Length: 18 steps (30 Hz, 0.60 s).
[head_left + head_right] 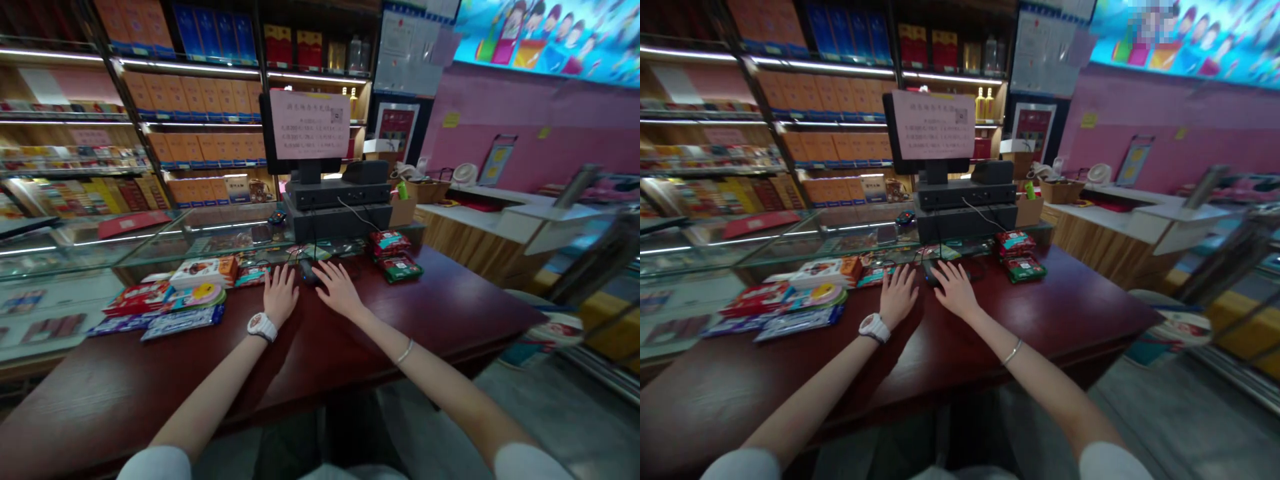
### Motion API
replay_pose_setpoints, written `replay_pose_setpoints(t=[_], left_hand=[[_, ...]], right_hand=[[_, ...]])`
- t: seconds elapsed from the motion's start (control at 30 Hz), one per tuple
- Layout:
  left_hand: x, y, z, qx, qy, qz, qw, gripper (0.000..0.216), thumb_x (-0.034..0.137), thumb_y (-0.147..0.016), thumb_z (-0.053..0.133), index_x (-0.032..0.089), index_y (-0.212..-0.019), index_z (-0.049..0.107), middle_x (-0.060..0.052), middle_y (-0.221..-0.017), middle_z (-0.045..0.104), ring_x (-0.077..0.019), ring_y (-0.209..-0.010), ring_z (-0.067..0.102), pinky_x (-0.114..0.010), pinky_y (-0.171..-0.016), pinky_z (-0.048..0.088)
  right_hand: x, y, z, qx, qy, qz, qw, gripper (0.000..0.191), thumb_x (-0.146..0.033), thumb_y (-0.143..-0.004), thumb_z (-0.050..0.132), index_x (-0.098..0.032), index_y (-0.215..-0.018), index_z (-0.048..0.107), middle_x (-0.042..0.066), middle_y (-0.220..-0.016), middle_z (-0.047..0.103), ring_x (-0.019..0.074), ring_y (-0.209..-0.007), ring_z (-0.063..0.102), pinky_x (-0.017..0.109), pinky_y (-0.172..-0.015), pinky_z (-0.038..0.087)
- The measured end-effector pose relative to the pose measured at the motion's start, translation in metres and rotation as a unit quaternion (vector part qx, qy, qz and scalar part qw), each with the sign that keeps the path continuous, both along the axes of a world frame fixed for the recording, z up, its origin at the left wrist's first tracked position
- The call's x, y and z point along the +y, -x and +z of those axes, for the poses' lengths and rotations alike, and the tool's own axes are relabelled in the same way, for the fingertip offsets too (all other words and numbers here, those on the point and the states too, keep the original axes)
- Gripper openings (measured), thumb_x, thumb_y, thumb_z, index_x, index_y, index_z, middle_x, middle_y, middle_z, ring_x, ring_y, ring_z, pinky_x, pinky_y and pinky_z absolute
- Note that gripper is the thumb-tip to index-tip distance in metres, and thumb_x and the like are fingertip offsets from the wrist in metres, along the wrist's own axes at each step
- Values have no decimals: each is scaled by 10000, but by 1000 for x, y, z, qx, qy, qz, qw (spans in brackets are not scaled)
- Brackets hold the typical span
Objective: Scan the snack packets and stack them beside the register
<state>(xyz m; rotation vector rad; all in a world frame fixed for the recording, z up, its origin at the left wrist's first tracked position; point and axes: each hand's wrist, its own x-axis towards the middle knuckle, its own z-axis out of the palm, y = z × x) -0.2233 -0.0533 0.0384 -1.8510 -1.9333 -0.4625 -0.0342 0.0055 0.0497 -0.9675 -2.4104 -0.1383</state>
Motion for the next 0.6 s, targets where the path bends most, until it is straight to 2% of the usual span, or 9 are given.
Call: replay_pose_setpoints(t=[0.3, 0.6], left_hand=[[-15, 53, -8, -10, 10, 77, 997, 532, 343, -931, 399, 167, -1424, 492, -114, -1542, 411, -331, -1441, 341, -577, -1224, 111], [-10, 85, -21, -50, 5, 141, 989, 542, 319, -893, 451, 140, -1401, 510, -148, -1536, 412, -348, -1435, 346, -583, -1214, 120]], right_hand=[[-4, 81, -15, -12, 33, 82, 996, 586, -269, -907, 498, -236, -1484, 401, 71, -1587, 335, 265, -1442, 333, 479, -1196, 247], [6, 149, -24, -36, 79, 69, 994, 640, -228, -882, 514, -177, -1501, 360, 126, -1585, 323, 282, -1438, 329, 472, -1193, 237]])
